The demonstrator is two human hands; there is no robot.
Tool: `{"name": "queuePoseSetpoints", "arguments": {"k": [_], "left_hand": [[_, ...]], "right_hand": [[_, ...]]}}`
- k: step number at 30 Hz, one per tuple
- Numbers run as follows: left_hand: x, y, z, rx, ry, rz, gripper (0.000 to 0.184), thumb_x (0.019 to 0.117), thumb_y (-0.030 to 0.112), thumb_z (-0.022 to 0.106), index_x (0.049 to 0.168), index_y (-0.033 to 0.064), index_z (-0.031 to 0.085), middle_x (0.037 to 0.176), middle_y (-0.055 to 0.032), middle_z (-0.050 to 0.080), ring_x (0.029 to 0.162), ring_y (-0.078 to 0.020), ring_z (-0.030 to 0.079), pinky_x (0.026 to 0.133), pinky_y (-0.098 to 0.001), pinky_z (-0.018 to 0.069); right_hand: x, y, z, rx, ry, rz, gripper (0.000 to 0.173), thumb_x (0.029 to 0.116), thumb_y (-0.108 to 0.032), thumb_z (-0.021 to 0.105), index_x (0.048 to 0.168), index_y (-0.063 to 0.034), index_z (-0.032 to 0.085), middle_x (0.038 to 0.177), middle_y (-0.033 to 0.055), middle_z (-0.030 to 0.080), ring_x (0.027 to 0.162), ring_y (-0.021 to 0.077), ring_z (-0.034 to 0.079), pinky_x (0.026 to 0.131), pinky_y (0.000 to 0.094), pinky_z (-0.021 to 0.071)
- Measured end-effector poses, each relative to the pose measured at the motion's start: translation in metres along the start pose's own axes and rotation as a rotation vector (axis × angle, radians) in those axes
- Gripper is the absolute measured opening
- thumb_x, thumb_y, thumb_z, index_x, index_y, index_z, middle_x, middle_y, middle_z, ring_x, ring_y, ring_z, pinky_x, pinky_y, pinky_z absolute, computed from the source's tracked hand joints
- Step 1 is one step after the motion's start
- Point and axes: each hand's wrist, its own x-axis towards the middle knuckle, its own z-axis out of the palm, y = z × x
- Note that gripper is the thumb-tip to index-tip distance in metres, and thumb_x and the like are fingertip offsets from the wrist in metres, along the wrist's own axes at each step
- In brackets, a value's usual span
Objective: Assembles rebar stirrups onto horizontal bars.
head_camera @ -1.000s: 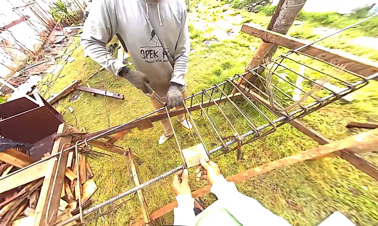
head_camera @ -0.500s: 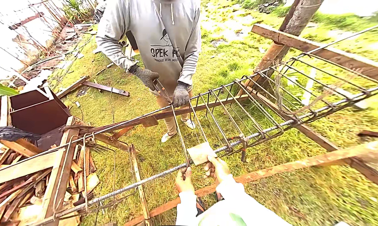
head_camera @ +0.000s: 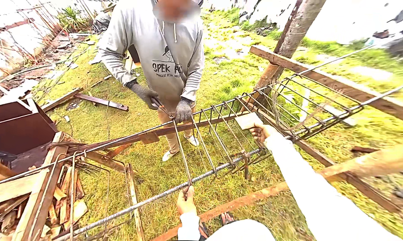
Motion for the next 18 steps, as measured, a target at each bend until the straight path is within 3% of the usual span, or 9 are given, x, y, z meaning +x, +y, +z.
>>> {"name": "queuePoseSetpoints", "arguments": {"k": [2, 4, 7, 12, 18], "left_hand": [[0.002, -0.002, 0.001, 0.005, -0.003, -0.008, 0.018, 0.0954, 0.016, 0.074, 0.106, 0.001, 0.072, 0.077, -0.0056, 0.067, 0.065, -0.0112, 0.058, 0.067, -0.031, 0.0497], [0.005, -0.004, 0.001, 0.014, -0.001, -0.002, 0.019, 0.0952, 0.017, 0.075, 0.106, 0.0017, 0.073, 0.076, -0.0055, 0.068, 0.065, -0.0115, 0.058, 0.067, -0.0322, 0.0498], [0.005, -0.007, 0.0, 0.042, -0.006, 0.015, 0.02, 0.0952, 0.019, 0.075, 0.106, 0.0022, 0.073, 0.074, -0.005, 0.067, 0.062, -0.0117, 0.057, 0.064, -0.0326, 0.0491], [0.003, -0.005, -0.003, 0.049, -0.015, 0.005, 0.019, 0.0953, 0.019, 0.075, 0.106, 0.0029, 0.073, 0.074, -0.0038, 0.066, 0.063, -0.0108, 0.057, 0.065, -0.0318, 0.0489], [0.004, -0.004, -0.003, 0.042, -0.034, -0.008, 0.022, 0.0957, 0.021, 0.074, 0.108, 0.0029, 0.072, 0.072, -0.0035, 0.064, 0.062, -0.0107, 0.055, 0.064, -0.0313, 0.048]], "right_hand": [[0.035, 0.022, 0.0, 0.075, -0.071, -0.066, 0.028, 0.1087, -0.033, 0.048, 0.112, -0.0073, 0.061, 0.079, 0.0037, 0.067, 0.057, 0.0083, 0.06, 0.049, 0.0215, 0.0468], [0.037, 0.029, 0.009, 0.112, -0.159, -0.04, 0.028, 0.1092, -0.03, 0.047, 0.109, -0.0055, 0.061, 0.074, 0.0048, 0.067, 0.052, 0.0083, 0.057, 0.044, 0.0211, 0.0443], [0.041, 0.038, 0.02, 0.068, -0.117, 0.038, 0.025, 0.1086, -0.028, 0.05, 0.11, -0.0058, 0.06, 0.075, 0.0052, 0.066, 0.053, 0.0091, 0.058, 0.047, 0.0218, 0.0475], [0.051, 0.051, 0.022, 0.101, -0.075, 0.018, 0.028, 0.1086, -0.031, 0.05, 0.111, -0.0047, 0.06, 0.08, 0.007, 0.067, 0.061, 0.0129, 0.064, 0.055, 0.0261, 0.0536], [0.039, 0.053, 0.016, -0.112, -0.034, 0.052, 0.049, 0.1085, -0.046, 0.047, 0.116, 0.0003, 0.062, 0.087, 0.0104, 0.068, 0.068, 0.0168, 0.064, 0.062, 0.0317, 0.0538]]}}
